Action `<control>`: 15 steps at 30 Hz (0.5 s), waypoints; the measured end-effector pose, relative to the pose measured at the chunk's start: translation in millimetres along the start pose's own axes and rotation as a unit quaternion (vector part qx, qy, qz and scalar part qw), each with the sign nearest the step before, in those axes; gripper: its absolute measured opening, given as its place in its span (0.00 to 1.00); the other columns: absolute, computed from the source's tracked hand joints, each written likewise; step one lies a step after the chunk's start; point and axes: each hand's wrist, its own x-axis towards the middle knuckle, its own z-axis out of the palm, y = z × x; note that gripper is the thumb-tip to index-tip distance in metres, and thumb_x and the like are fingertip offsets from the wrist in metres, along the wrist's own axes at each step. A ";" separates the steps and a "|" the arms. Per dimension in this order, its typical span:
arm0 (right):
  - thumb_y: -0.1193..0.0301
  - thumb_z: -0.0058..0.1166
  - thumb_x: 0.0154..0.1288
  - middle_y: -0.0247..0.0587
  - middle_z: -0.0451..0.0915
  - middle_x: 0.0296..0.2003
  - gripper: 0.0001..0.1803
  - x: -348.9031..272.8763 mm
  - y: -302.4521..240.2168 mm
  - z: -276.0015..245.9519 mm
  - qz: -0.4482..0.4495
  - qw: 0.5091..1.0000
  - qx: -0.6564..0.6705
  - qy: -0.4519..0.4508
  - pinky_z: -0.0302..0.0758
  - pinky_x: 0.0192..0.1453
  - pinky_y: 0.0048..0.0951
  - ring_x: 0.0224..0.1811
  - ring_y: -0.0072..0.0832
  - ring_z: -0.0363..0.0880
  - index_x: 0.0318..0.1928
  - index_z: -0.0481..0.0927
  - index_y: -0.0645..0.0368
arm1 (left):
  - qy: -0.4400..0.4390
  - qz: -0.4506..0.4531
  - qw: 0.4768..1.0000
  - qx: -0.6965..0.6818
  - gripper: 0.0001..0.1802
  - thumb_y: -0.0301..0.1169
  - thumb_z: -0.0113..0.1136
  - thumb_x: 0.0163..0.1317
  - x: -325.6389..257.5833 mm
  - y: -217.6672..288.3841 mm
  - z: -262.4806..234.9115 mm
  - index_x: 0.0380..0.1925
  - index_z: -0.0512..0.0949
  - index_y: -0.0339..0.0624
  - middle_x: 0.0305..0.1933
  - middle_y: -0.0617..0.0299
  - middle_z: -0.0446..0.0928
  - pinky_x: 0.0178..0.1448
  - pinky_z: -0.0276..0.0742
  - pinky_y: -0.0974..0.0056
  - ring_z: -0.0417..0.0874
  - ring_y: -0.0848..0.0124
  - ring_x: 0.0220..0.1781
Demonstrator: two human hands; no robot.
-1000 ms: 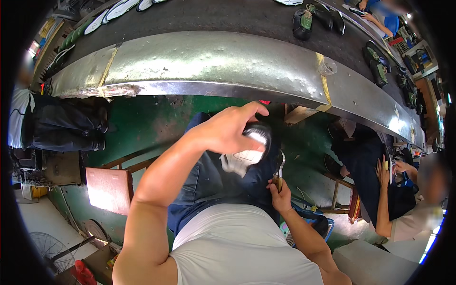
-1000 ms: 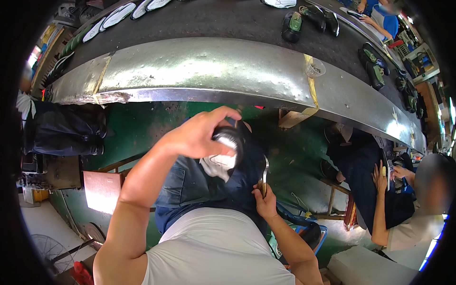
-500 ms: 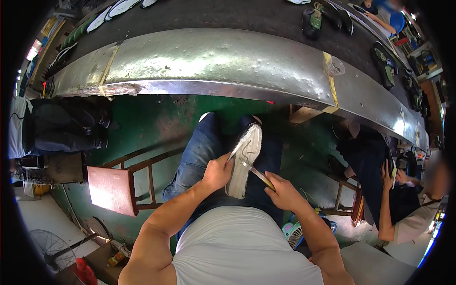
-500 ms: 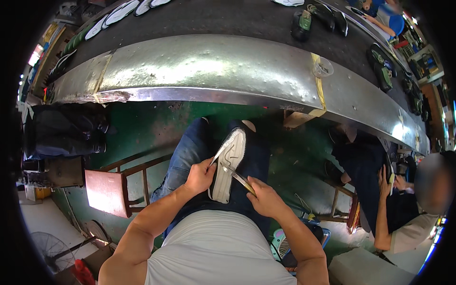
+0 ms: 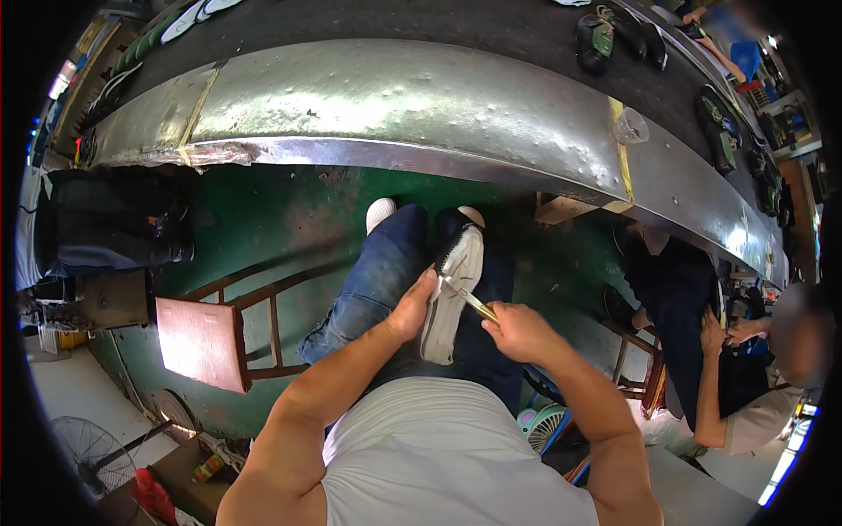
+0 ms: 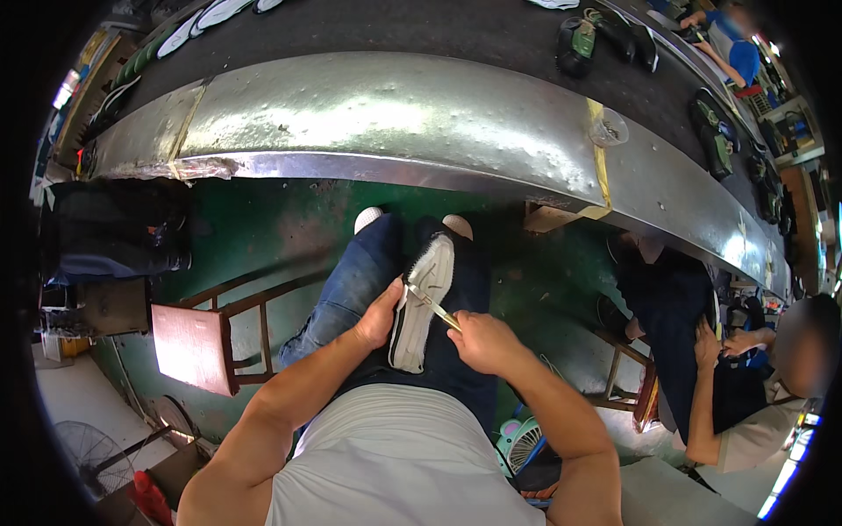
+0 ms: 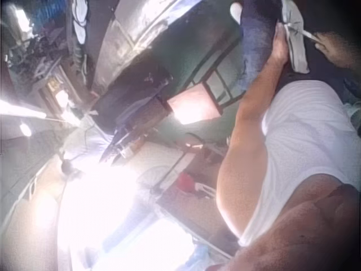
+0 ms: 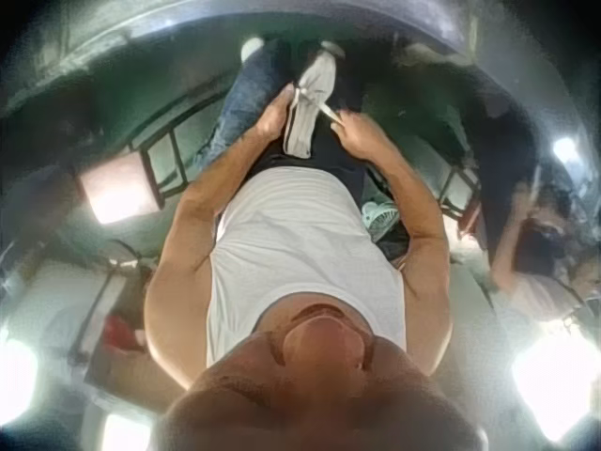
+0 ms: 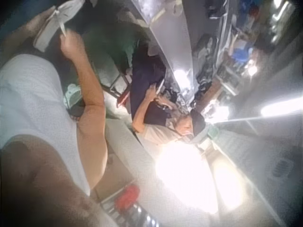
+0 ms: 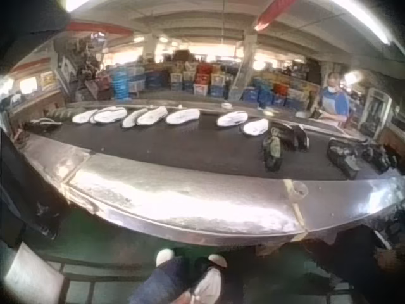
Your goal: Remove excess material and refine the edges of shoe soles using hand tools on a production line.
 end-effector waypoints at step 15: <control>0.67 0.55 0.73 0.37 0.79 0.36 0.15 8.3 56.2 67.7 0.146 0.658 0.724 -0.148 0.66 0.24 0.16 0.33 0.22 0.75 0.52 0.75 0.65 | 0.037 -0.086 0.994 0.055 0.34 0.42 0.59 0.71 1.9 46.1 31.1 0.73 0.62 0.44 0.63 0.58 0.76 0.67 0.72 0.59 0.76 0.67 0.63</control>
